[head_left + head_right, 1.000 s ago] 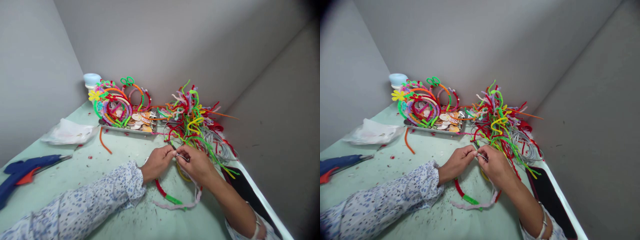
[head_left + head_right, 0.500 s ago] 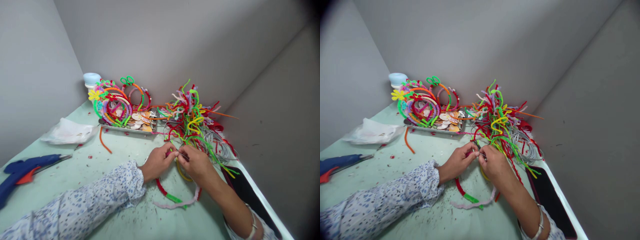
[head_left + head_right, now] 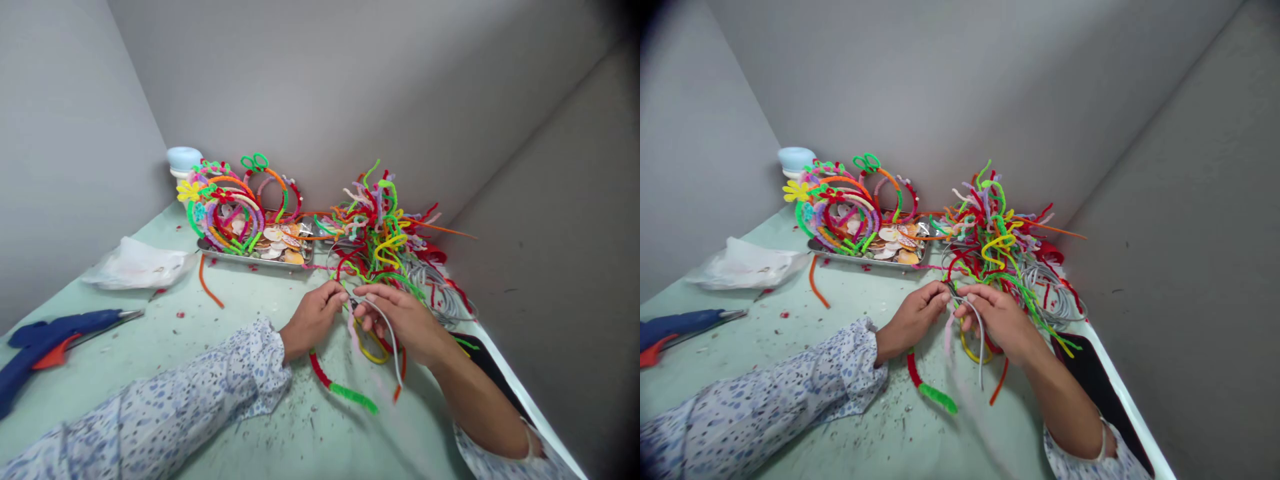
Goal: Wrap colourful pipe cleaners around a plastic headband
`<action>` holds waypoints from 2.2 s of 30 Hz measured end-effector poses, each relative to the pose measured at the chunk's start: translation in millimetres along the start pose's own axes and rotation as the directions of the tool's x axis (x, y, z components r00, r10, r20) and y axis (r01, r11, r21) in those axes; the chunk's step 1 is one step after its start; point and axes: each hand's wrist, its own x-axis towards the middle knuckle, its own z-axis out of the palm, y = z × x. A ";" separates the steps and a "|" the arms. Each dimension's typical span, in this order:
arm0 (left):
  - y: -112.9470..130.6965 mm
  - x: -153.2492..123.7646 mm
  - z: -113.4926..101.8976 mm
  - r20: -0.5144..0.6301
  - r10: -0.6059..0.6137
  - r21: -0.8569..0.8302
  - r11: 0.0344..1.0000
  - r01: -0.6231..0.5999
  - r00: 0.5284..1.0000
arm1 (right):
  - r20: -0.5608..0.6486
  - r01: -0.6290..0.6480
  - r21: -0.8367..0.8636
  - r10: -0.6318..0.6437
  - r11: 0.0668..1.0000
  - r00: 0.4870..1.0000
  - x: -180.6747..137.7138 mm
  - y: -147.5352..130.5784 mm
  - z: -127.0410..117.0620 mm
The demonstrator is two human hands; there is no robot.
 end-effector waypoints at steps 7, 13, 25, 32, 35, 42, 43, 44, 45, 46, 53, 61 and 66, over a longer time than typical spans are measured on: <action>-3.8 2.6 2.5 -0.028 -0.070 -0.176 0.982 0.064 0.997 | -0.020 0.244 -0.210 -0.253 0.947 0.967 11.8 25.5 10.6; -6.0 3.2 3.0 -0.021 -0.078 -0.220 0.973 0.071 0.997 | -0.024 0.247 -0.169 -0.255 0.954 0.967 11.9 25.7 12.5; -9.2 2.2 4.7 0.060 -0.142 -0.261 0.953 0.153 0.988 | -0.112 0.296 -0.341 -0.352 0.892 0.929 10.2 22.5 16.7; -13.2 4.9 3.0 0.115 -0.175 -0.289 0.936 0.202 0.978 | -0.065 0.380 -0.559 -0.496 0.737 0.866 8.3 23.1 13.1; -12.2 6.4 1.2 0.148 -0.179 -0.300 0.929 0.216 0.973 | -0.040 0.411 -0.579 -0.528 0.704 0.848 8.9 24.3 11.6; -7.4 8.5 -3.4 0.233 -0.189 -0.293 0.922 0.254 0.954 | 0.033 0.491 -0.617 -0.603 0.615 0.797 12.5 30.3 0.9; -7.4 8.7 -3.7 0.241 -0.192 -0.287 0.922 0.259 0.951 | 0.050 0.498 -0.622 -0.604 0.604 0.795 12.6 30.4 -0.6; -7.7 8.8 -3.9 0.248 -0.195 -0.281 0.923 0.263 0.949 | 0.068 0.504 -0.631 -0.605 0.590 0.793 12.2 30.0 -1.9; -8.2 8.9 -4.1 0.254 -0.197 -0.277 0.923 0.266 0.947 | 0.086 0.510 -0.641 -0.607 0.573 0.790 11.6 29.2 -2.8; -8.8 9.0 -4.3 0.261 -0.199 -0.273 0.923 0.270 0.945 | 0.105 0.518 -0.653 -0.611 0.553 0.785 10.6 27.9 -3.6; -10.5 10.7 -6.7 0.333 -0.195 -0.287 0.911 0.296 0.923 | 0.230 0.562 -0.722 -0.626 0.403 0.745 5.3 21.7 -7.2; -6.5 11.6 -12.1 0.448 -0.227 -0.308 0.869 0.387 0.865 | 0.273 0.568 -0.780 -0.674 0.262 0.686 6.1 26.1 -9.3; -2.9 11.7 -15.8 0.497 -0.251 -0.292 0.853 0.432 0.831 | 0.315 0.564 -0.803 -0.666 0.193 0.676 2.6 24.4 -11.5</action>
